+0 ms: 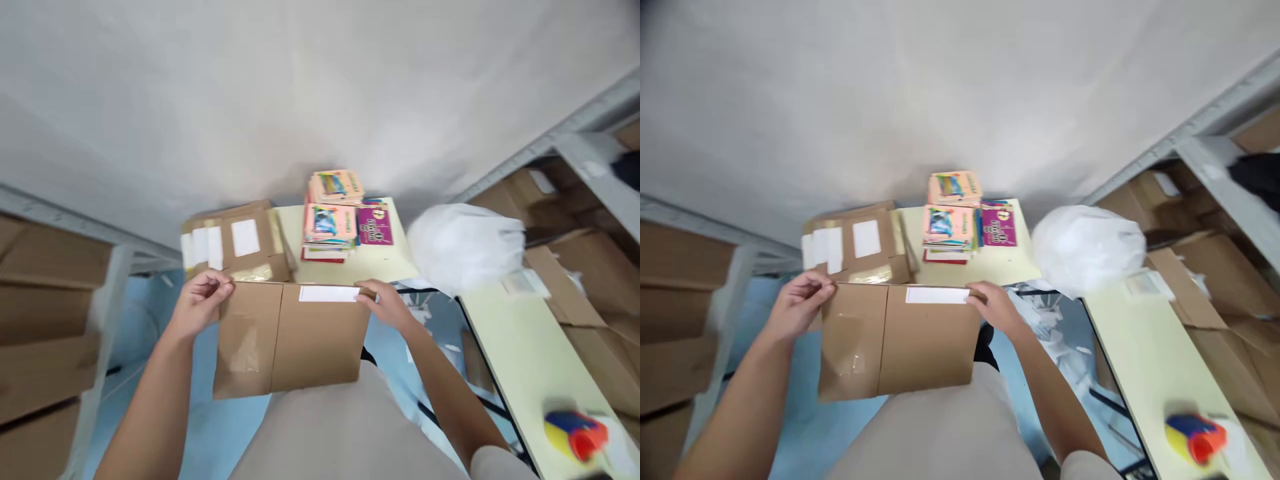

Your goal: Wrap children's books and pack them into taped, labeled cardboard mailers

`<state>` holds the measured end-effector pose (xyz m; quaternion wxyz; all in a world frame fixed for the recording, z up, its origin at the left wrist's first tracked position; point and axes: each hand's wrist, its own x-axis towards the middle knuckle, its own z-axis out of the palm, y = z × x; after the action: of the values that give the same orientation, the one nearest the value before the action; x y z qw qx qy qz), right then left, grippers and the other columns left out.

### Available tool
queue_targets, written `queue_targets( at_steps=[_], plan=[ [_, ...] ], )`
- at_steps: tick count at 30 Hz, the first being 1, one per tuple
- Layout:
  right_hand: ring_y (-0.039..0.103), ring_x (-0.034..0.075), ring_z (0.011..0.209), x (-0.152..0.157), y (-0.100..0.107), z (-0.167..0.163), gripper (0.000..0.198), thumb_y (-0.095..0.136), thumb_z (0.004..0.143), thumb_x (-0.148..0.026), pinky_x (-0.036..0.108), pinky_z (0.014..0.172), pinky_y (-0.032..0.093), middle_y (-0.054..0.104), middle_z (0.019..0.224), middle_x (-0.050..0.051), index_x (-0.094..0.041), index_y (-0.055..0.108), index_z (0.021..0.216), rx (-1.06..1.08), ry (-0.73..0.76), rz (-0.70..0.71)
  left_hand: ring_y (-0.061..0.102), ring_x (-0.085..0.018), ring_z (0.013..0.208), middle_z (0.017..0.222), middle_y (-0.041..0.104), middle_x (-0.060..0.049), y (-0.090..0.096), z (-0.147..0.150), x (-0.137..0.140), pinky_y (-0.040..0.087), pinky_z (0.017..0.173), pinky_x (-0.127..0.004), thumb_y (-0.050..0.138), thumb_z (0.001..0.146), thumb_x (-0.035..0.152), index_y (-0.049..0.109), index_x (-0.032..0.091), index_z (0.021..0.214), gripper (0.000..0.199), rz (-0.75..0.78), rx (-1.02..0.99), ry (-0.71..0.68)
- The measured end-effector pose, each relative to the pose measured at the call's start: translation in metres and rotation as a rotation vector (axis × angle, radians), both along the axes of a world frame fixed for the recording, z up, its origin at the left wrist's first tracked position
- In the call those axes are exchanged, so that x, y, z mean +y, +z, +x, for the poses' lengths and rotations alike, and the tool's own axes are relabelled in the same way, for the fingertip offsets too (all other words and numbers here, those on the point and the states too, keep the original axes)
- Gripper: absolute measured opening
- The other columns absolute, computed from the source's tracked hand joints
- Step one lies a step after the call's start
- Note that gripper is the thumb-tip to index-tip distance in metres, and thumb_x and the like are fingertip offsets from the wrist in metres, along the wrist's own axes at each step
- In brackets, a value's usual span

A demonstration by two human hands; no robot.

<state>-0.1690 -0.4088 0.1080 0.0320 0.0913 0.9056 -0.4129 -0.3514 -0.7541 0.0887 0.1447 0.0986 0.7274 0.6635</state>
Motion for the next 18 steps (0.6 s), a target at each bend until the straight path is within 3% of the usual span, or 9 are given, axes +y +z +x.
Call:
queue_targets(
  at_steps=[4, 8, 11, 13, 15, 18],
  plan=[
    [0.064, 0.020, 0.093, 0.048, 0.000, 0.067, 0.026, 0.053, 0.083, -0.031, 0.030, 0.075, 0.050, 0.070, 0.102, 0.007, -0.021, 0.067, 0.103, -0.040, -0.210, -0.122, 0.049, -0.011, 0.054, 0.064, 0.055, 0.001, 0.000, 0.003, 0.087, 0.040, 0.050, -0.022, 0.070, 0.067, 0.043, 0.055, 0.020, 0.073, 0.028, -0.069, 0.060, -0.209],
    [0.063, 0.018, 0.083, 0.094, 0.008, 0.139, 0.021, 0.051, 0.086, -0.032, 0.026, 0.066, 0.048, 0.069, 0.090, 0.005, -0.020, 0.066, 0.095, 0.053, -0.382, -0.077, 0.056, -0.014, 0.064, 0.077, 0.059, -0.001, 0.020, 0.034, 0.180, 0.047, 0.059, -0.027, 0.061, 0.076, 0.043, 0.056, 0.020, 0.093, 0.029, -0.187, 0.307, -0.406],
    [0.061, 0.017, 0.080, 0.127, 0.011, 0.199, 0.020, 0.048, 0.089, -0.031, 0.027, 0.067, 0.047, 0.066, 0.086, 0.006, -0.019, 0.063, 0.094, 0.142, -0.511, 0.060, 0.059, -0.022, 0.096, 0.105, 0.060, -0.008, 0.039, 0.083, 0.253, 0.048, 0.084, -0.038, 0.063, 0.076, 0.038, 0.052, 0.021, 0.110, 0.039, -0.252, 0.671, -0.472],
    [0.061, 0.017, 0.081, 0.146, 0.009, 0.240, 0.020, 0.045, 0.091, -0.031, 0.028, 0.071, 0.047, 0.065, 0.086, 0.006, -0.020, 0.062, 0.094, 0.161, -0.560, 0.152, 0.055, -0.025, 0.109, 0.112, 0.059, -0.008, 0.045, 0.124, 0.301, 0.044, 0.093, -0.042, 0.063, 0.078, 0.033, 0.053, 0.021, 0.111, 0.037, -0.236, 0.872, -0.502],
    [0.061, 0.018, 0.082, 0.163, 0.005, 0.281, 0.021, 0.043, 0.092, -0.031, 0.029, 0.074, 0.048, 0.065, 0.087, 0.006, -0.021, 0.061, 0.095, 0.148, -0.602, 0.218, 0.054, -0.026, 0.112, 0.110, 0.060, -0.009, 0.042, 0.169, 0.348, 0.042, 0.096, -0.043, 0.060, 0.080, 0.031, 0.055, 0.022, 0.111, 0.032, -0.226, 1.001, -0.615],
    [0.062, 0.018, 0.084, 0.182, -0.004, 0.342, 0.022, 0.041, 0.093, -0.032, 0.030, 0.075, 0.048, 0.065, 0.090, 0.006, -0.022, 0.061, 0.096, 0.140, -0.730, 0.271, 0.050, -0.028, 0.119, 0.116, 0.060, -0.010, 0.023, 0.235, 0.414, 0.034, 0.101, -0.048, 0.055, 0.084, 0.031, 0.056, 0.023, 0.116, 0.033, -0.279, 1.156, -0.888]
  ],
)
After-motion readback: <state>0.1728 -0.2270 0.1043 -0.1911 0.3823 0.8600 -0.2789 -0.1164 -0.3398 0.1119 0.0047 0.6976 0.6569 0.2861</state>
